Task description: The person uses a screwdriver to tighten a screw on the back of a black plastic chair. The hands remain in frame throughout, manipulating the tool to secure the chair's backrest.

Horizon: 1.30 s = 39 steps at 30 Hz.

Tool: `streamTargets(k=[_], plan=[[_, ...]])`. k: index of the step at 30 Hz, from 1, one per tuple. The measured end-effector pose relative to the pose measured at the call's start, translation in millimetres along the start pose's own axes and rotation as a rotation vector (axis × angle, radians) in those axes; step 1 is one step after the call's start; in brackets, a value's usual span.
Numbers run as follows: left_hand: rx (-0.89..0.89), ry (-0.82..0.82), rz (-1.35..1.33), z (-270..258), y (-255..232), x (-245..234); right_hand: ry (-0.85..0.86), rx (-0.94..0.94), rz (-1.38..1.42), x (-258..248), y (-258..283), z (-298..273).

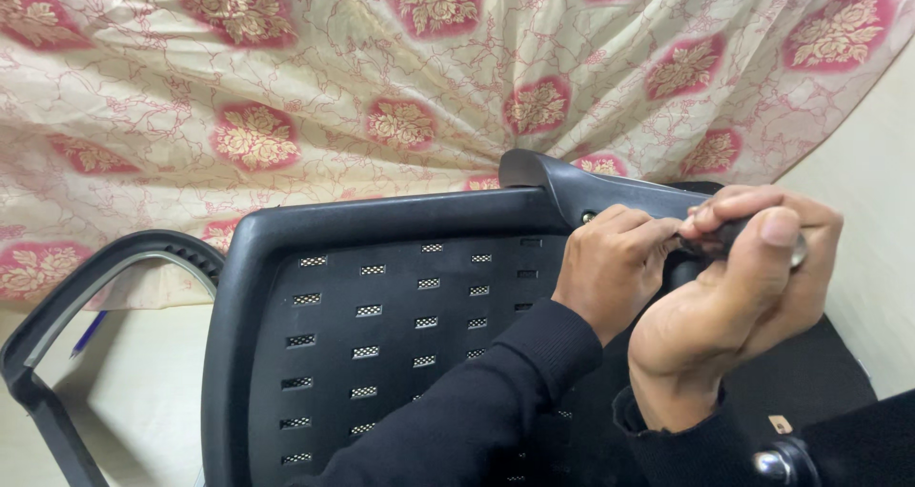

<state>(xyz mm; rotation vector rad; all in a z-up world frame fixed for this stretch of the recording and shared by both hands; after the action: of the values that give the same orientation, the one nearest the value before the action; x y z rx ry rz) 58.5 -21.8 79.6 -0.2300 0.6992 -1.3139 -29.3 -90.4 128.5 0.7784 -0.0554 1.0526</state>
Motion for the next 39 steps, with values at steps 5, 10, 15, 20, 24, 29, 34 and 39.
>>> streamTargets(k=[5,10,15,20,24,29,34,39], plan=[[-0.038,-0.048,-0.078,-2,5,-2,-0.061,0.097,0.118,-16,-18,20],[-0.065,-0.025,-0.069,-5,11,2,0.056,0.085,0.025,-8,-21,20],[-0.069,-0.059,-0.088,-3,9,0,0.212,0.189,0.086,-12,-23,30],[-0.039,-0.064,-0.047,2,0,-6,0.436,0.368,0.198,-4,-17,47],[-0.005,-0.06,0.013,3,-5,-5,0.396,0.289,0.163,-5,-5,48],[0.036,-0.069,0.029,0,-8,-4,0.102,-0.007,-0.022,-16,16,17],[0.02,-0.077,0.031,-3,-6,-4,-0.003,0.016,0.093,-21,4,4],[-0.003,-0.081,0.001,-5,-4,-5,-0.014,0.104,0.228,-28,-13,11]])
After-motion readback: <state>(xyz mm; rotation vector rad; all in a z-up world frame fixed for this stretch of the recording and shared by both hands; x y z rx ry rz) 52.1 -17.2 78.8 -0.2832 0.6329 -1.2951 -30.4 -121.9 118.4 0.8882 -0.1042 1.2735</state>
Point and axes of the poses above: each hand's wrist, its own z-axis towards the middle knuckle, its own x-axis out of the palm, y = z × x, the point moved 10 cm from there along z, towards the middle knuckle, and after that the axes turned 13 degrees about z, right-handed, at the moved point
